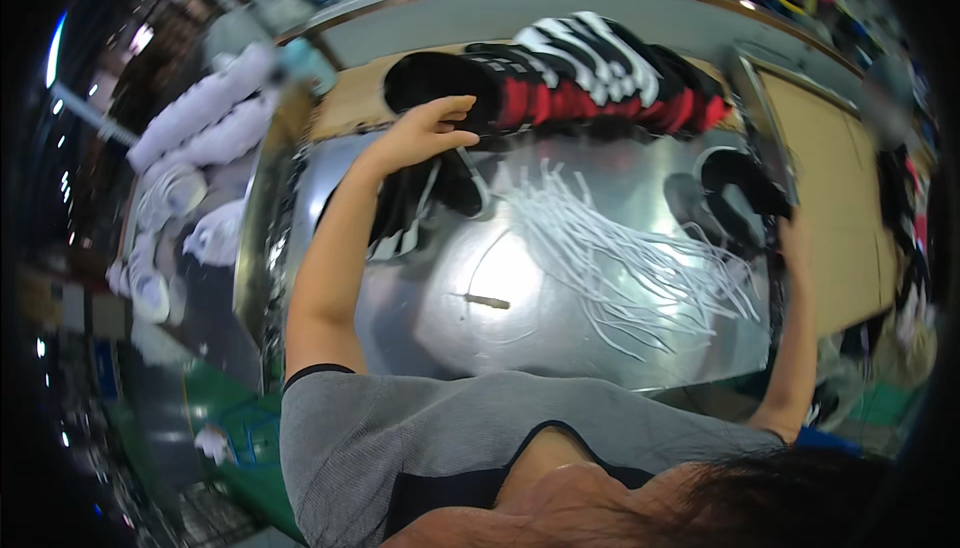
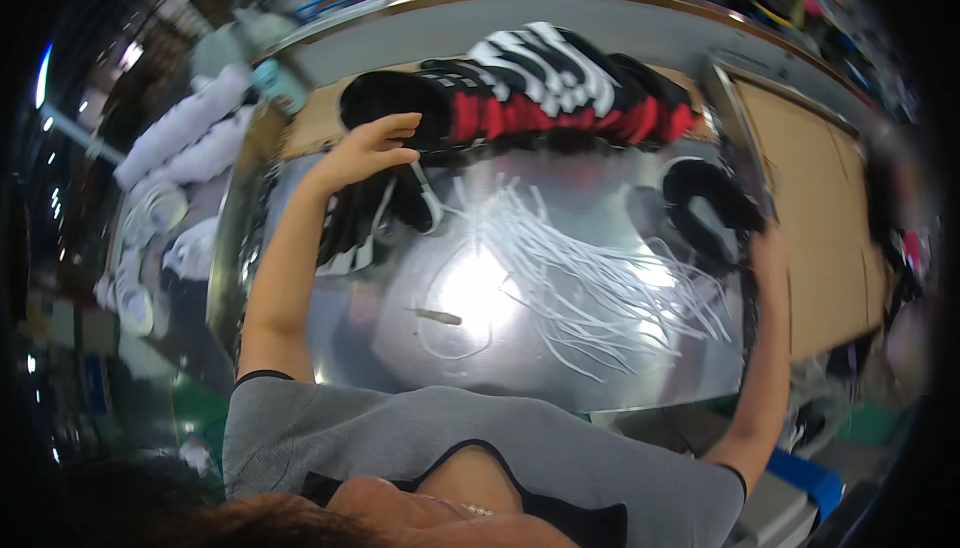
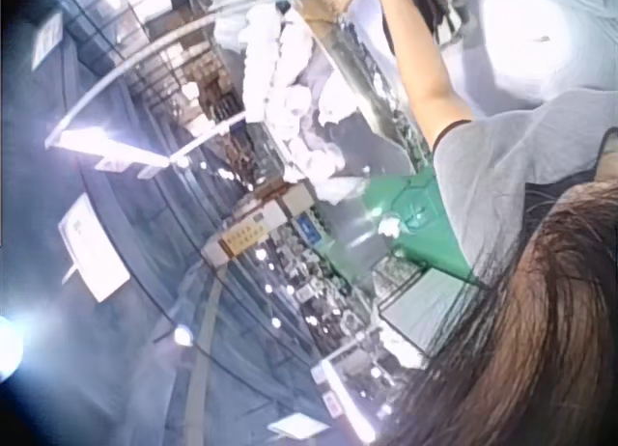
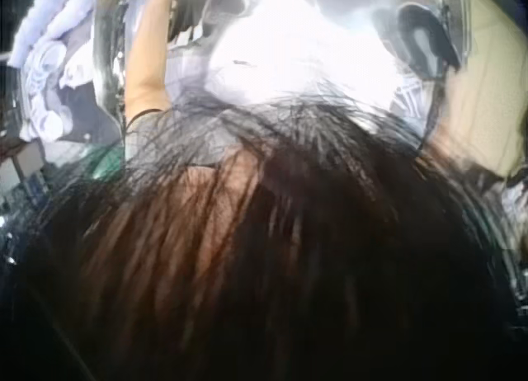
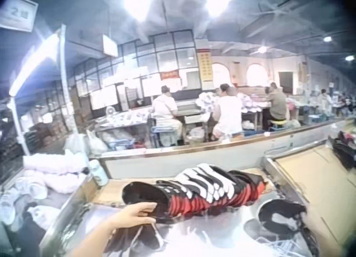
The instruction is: The person laces white shoelaces through the eyelets of a black and white sneaker on a metal workbench. They pull the laces through each eyelet, adjust the tension, and arrange the laces across the shoe's upper. The person repeats this process for a second shoe.
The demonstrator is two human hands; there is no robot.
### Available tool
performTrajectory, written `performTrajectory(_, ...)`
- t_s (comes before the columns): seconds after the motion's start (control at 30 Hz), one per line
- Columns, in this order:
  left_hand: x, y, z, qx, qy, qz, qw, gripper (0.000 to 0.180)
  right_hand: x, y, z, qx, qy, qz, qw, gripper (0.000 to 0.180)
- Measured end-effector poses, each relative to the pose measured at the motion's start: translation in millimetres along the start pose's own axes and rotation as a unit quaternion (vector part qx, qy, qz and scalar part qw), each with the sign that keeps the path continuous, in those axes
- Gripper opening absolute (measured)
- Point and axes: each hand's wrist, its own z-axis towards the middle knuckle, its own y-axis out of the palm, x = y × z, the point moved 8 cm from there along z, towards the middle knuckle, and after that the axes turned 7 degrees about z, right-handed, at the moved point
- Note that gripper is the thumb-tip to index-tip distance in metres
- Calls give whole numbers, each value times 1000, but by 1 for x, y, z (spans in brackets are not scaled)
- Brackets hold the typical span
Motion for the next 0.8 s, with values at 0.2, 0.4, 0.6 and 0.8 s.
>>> performTrajectory(0.2,-105,-95,-160,23,-239,232,943,77,-155,-18,-66,-46,-239,174,954,38)
performTrajectory(0.4,-85,-19,-106,69,-327,83,939,66,-298,116,-117,-302,-268,298,865,30)
performTrajectory(0.6,-124,52,-101,167,-303,-352,870,39,-409,241,-207,-500,-280,390,721,31)
performTrajectory(0.8,-143,69,-164,209,-199,-629,722,43,-446,298,-305,-566,-285,424,647,43)
